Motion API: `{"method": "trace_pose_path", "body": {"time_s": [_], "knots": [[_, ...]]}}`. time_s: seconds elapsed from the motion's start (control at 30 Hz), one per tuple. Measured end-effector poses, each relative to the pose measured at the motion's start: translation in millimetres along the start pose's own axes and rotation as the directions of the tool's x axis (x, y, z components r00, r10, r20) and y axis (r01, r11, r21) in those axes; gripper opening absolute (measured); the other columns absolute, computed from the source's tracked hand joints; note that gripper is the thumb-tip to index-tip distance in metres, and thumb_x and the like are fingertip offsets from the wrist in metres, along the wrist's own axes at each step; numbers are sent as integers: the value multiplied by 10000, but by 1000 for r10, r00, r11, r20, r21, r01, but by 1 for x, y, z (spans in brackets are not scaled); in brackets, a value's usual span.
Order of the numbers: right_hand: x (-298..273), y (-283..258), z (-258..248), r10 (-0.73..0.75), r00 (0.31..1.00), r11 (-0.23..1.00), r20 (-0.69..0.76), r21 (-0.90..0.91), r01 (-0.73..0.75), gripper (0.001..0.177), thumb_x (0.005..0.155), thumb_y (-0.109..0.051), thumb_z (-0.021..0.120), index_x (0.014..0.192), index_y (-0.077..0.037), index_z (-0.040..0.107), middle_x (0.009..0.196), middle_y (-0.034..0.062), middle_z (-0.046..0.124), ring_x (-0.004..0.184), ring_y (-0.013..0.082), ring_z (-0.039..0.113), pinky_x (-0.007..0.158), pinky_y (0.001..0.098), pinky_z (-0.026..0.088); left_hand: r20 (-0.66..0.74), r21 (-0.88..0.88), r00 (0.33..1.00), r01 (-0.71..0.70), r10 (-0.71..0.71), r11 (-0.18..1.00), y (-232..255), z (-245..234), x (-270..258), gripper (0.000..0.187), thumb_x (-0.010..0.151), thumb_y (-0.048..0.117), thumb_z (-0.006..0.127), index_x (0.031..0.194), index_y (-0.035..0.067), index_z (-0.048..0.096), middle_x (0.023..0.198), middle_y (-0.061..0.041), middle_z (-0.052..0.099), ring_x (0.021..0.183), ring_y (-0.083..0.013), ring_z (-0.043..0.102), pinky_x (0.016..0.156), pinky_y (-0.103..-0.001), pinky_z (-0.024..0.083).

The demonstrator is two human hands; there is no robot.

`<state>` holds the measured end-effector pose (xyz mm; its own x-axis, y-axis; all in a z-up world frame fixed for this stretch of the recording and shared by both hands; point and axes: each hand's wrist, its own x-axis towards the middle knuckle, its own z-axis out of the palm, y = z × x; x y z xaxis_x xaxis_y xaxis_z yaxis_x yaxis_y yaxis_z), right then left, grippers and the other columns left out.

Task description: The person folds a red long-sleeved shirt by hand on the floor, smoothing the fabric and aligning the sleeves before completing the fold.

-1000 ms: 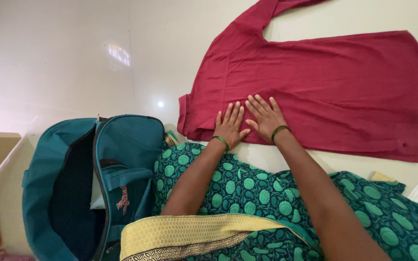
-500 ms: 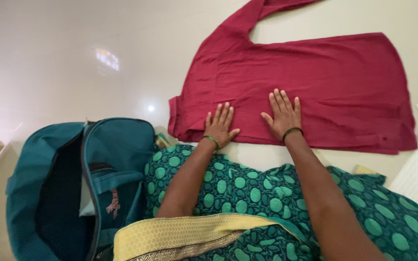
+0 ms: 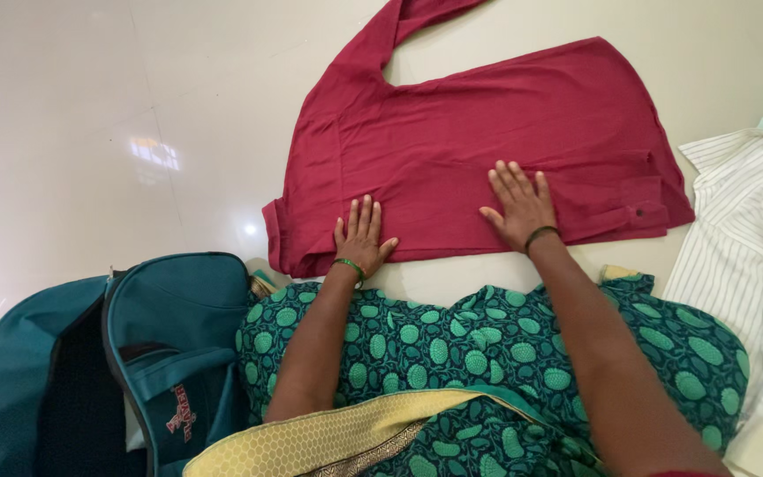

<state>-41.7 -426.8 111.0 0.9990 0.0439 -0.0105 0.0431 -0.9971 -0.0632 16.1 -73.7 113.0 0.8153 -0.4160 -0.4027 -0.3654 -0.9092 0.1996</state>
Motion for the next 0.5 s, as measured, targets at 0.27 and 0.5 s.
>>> {"method": "trace_pose_path", "body": {"time_s": [0.27, 0.5], "knots": [[-30, 42, 13, 192, 978, 972, -79, 154, -179, 815, 1009, -647, 296, 1638, -143, 177, 1715, 58, 101, 1577, 216, 49, 1236, 561, 19, 5, -5, 1000, 2, -2, 1000, -2, 2, 0, 933, 971, 673, 417, 1661, 181, 26, 1736, -39, -112, 1588, -285, -145, 1236, -594, -30], [-35, 42, 8, 280, 960, 956, -20, 98, -277, 808, 984, -623, 344, 1636, -164, 218, 1725, 33, 144, 1583, 205, 78, 1239, 585, 38, -25, -25, 999, 28, -29, 999, 9, -11, -9, 946, 944, 665, 453, 1658, 182, 62, 1741, -48, -64, 1595, -292, -82, 1227, -605, -1]]}}
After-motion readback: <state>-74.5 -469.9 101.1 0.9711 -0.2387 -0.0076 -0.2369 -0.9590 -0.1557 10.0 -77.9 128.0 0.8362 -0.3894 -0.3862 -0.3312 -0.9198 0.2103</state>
